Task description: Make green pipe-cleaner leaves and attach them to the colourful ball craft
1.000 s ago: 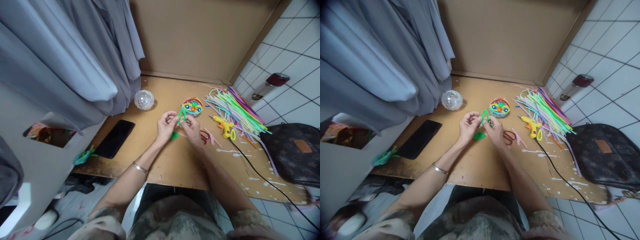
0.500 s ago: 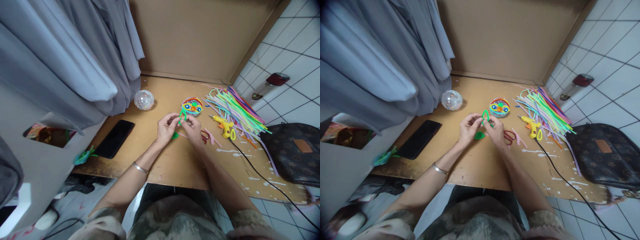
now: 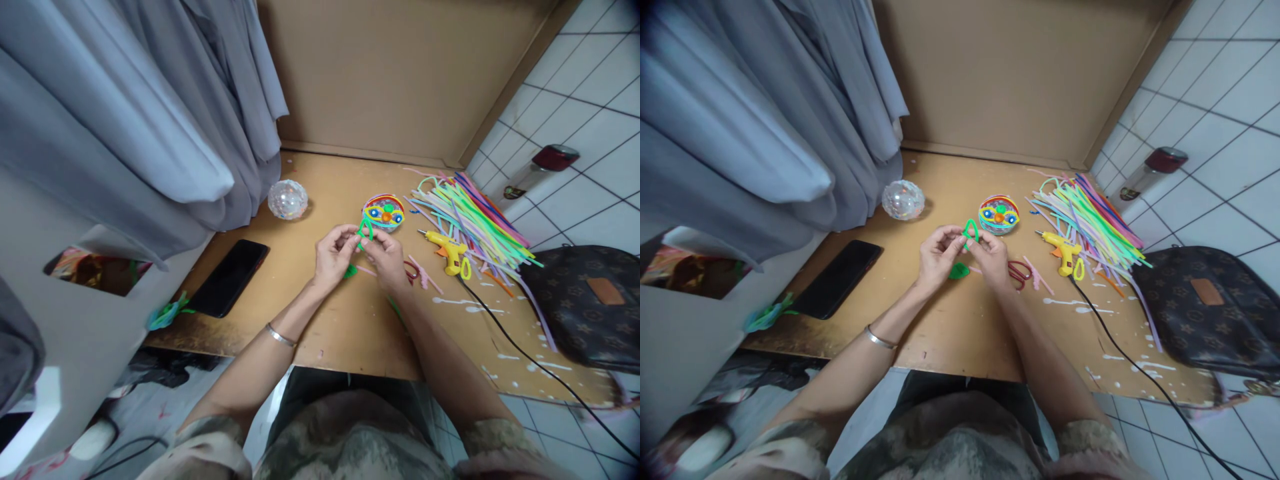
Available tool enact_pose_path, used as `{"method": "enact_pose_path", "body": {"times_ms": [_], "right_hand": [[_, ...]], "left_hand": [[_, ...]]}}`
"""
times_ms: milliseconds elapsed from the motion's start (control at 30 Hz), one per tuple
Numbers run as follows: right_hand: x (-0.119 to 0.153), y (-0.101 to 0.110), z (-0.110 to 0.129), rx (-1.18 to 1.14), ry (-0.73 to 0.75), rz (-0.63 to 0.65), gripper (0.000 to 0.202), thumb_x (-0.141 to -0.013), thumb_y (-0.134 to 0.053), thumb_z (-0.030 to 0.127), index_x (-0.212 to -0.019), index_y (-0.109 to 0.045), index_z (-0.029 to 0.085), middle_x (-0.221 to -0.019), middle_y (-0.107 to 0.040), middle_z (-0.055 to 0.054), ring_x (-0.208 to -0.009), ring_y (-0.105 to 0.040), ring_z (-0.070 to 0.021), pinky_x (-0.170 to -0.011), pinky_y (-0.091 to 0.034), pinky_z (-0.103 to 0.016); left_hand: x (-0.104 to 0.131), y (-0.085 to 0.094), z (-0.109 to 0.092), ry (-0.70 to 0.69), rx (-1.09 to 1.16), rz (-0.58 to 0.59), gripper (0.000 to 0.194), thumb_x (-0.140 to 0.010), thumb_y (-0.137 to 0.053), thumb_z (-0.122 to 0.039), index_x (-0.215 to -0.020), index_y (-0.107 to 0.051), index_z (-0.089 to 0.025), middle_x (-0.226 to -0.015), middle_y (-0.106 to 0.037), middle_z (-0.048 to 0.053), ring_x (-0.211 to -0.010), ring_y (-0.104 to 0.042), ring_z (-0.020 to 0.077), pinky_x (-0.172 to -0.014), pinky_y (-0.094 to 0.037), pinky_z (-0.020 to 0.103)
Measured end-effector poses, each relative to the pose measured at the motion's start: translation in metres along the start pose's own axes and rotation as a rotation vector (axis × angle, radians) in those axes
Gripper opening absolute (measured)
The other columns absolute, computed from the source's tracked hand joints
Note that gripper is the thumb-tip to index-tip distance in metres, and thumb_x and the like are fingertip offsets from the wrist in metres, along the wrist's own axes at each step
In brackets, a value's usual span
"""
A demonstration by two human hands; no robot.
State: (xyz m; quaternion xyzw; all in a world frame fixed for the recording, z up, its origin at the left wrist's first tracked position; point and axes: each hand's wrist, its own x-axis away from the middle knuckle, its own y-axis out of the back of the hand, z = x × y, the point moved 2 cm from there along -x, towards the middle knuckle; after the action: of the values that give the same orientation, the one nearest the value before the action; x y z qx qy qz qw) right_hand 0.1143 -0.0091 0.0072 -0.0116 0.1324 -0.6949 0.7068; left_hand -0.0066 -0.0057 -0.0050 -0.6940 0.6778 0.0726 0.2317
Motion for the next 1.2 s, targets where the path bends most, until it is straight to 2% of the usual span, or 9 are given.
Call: {"method": "enact_pose_path", "body": {"times_ms": [67, 133, 333, 533, 767, 1033, 1200], "right_hand": [[0.001, 0.0006, 0.0005, -0.007, -0.04, -0.001, 0.032, -0.066, -0.078, 0.04, -0.087, -0.066, 0.02, -0.058, -0.054, 0.007, -0.048, -0.04, -0.0071, -0.048, -0.031, -0.022], [0.0015, 0.0011, 0.0007, 0.008, -0.047, -0.01, 0.03, -0.066, -0.076, 0.041, -0.084, -0.064, 0.021, -0.056, -0.053, 0.008, -0.046, -0.035, -0.0061, -0.046, -0.027, -0.021], [0.0004, 0.0019, 0.0019, 0.204, 0.113, -0.017, 0.019, -0.071, -0.069, 0.038, -0.071, -0.058, 0.022, -0.063, -0.058, 0.004, -0.059, -0.052, -0.012, -0.058, -0.042, -0.025], [0.0002, 0.004, 0.004, 0.292, 0.168, -0.041, 0.016, -0.072, -0.066, 0.035, -0.066, -0.06, 0.021, -0.064, -0.059, 0.003, -0.062, -0.056, -0.0135, -0.062, -0.045, -0.027], [-0.0019, 0.0034, 0.0007, 0.129, 0.08, -0.048, 0.022, -0.067, -0.075, 0.037, -0.081, -0.069, 0.021, -0.074, -0.068, 0.001, -0.067, -0.061, -0.0153, -0.07, -0.054, -0.032], [-0.0023, 0.0045, -0.0058, 0.012, 0.017, -0.049, 0.027, -0.062, -0.082, 0.039, -0.08, -0.071, 0.022, -0.075, -0.07, 0.002, -0.069, -0.063, -0.0152, -0.073, -0.055, -0.033], [-0.0015, 0.004, -0.0052, -0.027, 0.005, -0.014, 0.021, -0.064, -0.081, 0.034, -0.079, -0.071, 0.022, -0.071, -0.07, 0.003, -0.065, -0.063, -0.0143, -0.071, -0.054, -0.031]], "left_hand": [[0.0002, 0.0, 0.0011, -0.009, 0.002, 0.006, 0.036, -0.08, -0.077, -0.048, -0.095, -0.069, -0.017, -0.077, -0.07, 0.002, -0.063, -0.064, 0.0104, -0.062, -0.052, 0.023], [0.0003, 0.0002, 0.0023, -0.023, 0.003, 0.009, 0.036, -0.08, -0.076, -0.048, -0.097, -0.068, -0.017, -0.078, -0.07, 0.002, -0.063, -0.064, 0.0108, -0.063, -0.053, 0.024], [0.0002, 0.0008, 0.0052, -0.03, 0.006, 0.01, 0.038, -0.08, -0.076, -0.05, -0.098, -0.068, -0.018, -0.076, -0.07, 0.002, -0.062, -0.064, 0.0109, -0.062, -0.053, 0.024], [-0.0003, 0.0017, 0.0086, 0.024, -0.005, 0.016, 0.04, -0.079, -0.077, -0.051, -0.099, -0.068, -0.017, -0.078, -0.071, 0.002, -0.063, -0.065, 0.0111, -0.063, -0.054, 0.024], [-0.0005, 0.0017, 0.0068, 0.046, 0.005, -0.016, 0.041, -0.076, -0.079, -0.05, -0.096, -0.068, -0.016, -0.076, -0.071, 0.002, -0.062, -0.065, 0.0103, -0.064, -0.054, 0.023], [-0.0006, 0.0008, 0.0088, 0.085, 0.039, -0.035, 0.042, -0.073, -0.08, -0.051, -0.096, -0.072, -0.016, -0.08, -0.074, 0.004, -0.065, -0.067, 0.0127, -0.065, -0.056, 0.027], [-0.0021, -0.0011, 0.0073, 0.156, 0.119, -0.056, 0.042, -0.067, -0.085, -0.048, -0.088, -0.073, -0.014, -0.074, -0.073, 0.003, -0.058, -0.063, 0.0103, -0.06, -0.055, 0.025]]}}
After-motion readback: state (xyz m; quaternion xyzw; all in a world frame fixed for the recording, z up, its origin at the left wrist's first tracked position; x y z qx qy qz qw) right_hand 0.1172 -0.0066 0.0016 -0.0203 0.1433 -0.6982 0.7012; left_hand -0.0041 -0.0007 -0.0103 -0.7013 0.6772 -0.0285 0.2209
